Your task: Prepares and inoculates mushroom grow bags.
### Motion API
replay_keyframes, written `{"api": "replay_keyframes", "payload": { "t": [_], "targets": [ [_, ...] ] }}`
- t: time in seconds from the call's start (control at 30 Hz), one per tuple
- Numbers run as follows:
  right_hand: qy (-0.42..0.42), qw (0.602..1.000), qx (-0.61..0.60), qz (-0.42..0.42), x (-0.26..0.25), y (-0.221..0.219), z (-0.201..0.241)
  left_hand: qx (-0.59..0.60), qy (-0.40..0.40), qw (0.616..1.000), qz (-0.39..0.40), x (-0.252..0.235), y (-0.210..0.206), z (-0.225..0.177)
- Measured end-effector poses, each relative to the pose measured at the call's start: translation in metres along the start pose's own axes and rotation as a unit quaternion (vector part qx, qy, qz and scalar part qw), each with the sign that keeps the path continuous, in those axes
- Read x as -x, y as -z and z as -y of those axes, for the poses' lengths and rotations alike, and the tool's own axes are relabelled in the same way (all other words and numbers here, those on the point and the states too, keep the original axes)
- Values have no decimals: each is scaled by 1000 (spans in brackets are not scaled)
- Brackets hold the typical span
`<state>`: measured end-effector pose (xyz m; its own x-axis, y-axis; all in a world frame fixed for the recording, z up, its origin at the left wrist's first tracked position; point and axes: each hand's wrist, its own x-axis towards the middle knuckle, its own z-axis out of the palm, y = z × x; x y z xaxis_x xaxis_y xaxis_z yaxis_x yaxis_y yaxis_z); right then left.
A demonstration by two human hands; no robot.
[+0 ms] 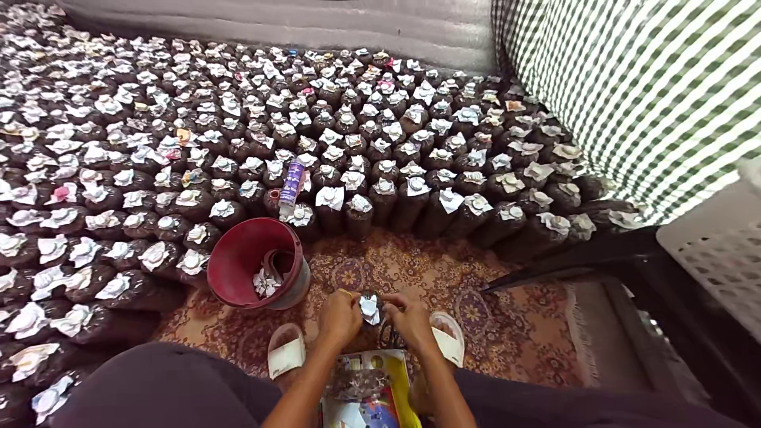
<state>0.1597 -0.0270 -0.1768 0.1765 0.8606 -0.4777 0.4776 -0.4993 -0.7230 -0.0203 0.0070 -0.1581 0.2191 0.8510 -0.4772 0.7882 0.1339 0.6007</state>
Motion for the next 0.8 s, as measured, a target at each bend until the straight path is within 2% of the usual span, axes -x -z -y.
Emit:
{"api": "replay_keyframes", "payload": {
  "t": [0.1,0.17,0.27,0.43,0.53,0.63,0.73,0.8],
  "targets": [
    [8,991,132,31,-2,-11,2,-20,23,999,-44,-4,-20,5],
    [29,988,147,24,-5,-18,0,-9,8,997,-72,-11,-26,14],
    [62,991,118,15,-9,-20,-3,-20,-12,998,-53,-14,-21,13],
    [36,996,47,64,-10,-4,-1,-26,-43,999,14,3,-3,-6],
    [32,999,-10,28,-13,6,-4,32,-89,995,15,17,16,-20],
    [12,999,-45,-11,-17,11,-10,48,-78,992,-90,25,57,-24],
    [-2,999,-41,-13,-18,10,-15,15,5,968,-250,23,109,8],
    [-7,1000,-19,3,-16,9,-13,9,93,941,-324,21,133,35]
  ]
}}
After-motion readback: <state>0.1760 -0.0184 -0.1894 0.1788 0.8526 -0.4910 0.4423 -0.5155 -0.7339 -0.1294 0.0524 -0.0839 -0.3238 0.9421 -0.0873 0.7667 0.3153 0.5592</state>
